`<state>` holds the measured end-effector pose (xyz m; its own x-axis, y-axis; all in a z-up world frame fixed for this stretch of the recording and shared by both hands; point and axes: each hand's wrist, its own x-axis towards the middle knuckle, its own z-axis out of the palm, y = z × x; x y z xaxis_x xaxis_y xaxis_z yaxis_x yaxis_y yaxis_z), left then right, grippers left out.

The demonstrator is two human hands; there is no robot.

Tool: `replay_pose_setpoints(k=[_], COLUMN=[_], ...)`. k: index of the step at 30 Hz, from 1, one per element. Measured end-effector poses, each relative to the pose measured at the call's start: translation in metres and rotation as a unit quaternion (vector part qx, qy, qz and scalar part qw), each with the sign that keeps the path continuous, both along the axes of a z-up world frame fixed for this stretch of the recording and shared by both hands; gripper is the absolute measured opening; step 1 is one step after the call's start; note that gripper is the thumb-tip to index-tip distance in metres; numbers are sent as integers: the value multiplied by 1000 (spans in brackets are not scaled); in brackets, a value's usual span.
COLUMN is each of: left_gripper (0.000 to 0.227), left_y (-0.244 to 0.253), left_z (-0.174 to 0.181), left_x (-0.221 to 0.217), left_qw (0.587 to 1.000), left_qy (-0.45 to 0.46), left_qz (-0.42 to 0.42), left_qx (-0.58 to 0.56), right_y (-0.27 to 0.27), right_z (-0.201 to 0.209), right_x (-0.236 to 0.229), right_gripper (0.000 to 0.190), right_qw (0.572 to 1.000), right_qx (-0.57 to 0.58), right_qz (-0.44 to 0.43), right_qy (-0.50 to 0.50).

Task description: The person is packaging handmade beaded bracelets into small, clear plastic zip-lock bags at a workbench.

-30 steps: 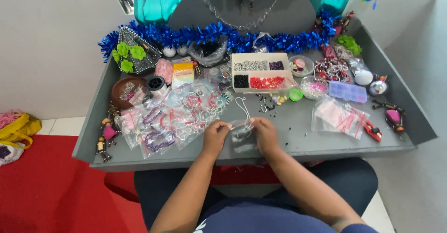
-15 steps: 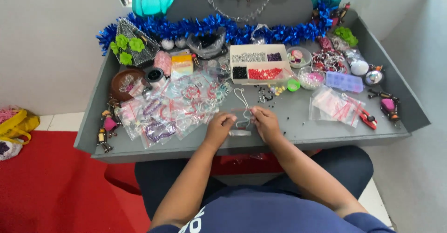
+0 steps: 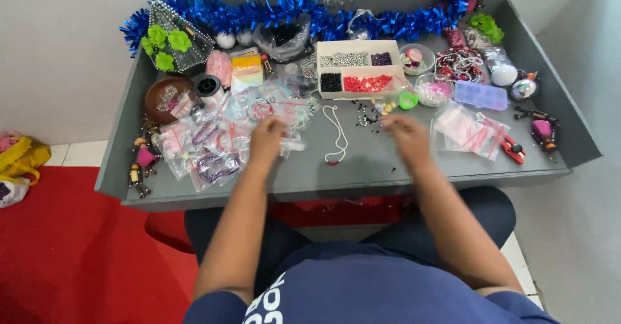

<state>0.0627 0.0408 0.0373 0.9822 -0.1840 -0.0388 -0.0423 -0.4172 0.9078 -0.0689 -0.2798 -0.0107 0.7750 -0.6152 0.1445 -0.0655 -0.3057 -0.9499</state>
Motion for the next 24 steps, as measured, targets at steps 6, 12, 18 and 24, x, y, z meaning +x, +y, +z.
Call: replay_pose_setpoints(k=[6, 12, 18, 24], left_gripper=[59, 80, 27, 19], left_y=[27, -30, -44, -38], left_z=[3, -60, -71, -55], left_x=[52, -9, -70, -67], left_qw=[990, 919, 968, 987], left_qy=[-99, -390, -195, -55], left_qz=[83, 53, -161, -129], left_qx=[60, 25, -12, -85], right_y=[-157, -171, -135, -167], right_z=[-41, -73, -72, -120], right_x=[-58, -85, -85, -87], right_gripper=[9, 34, 23, 8], right_qw=[942, 873, 822, 801], right_qx=[-255, -382, -463, -488], right_qz=[-216, -222, -276, -330], right_qy=[43, 205, 182, 106])
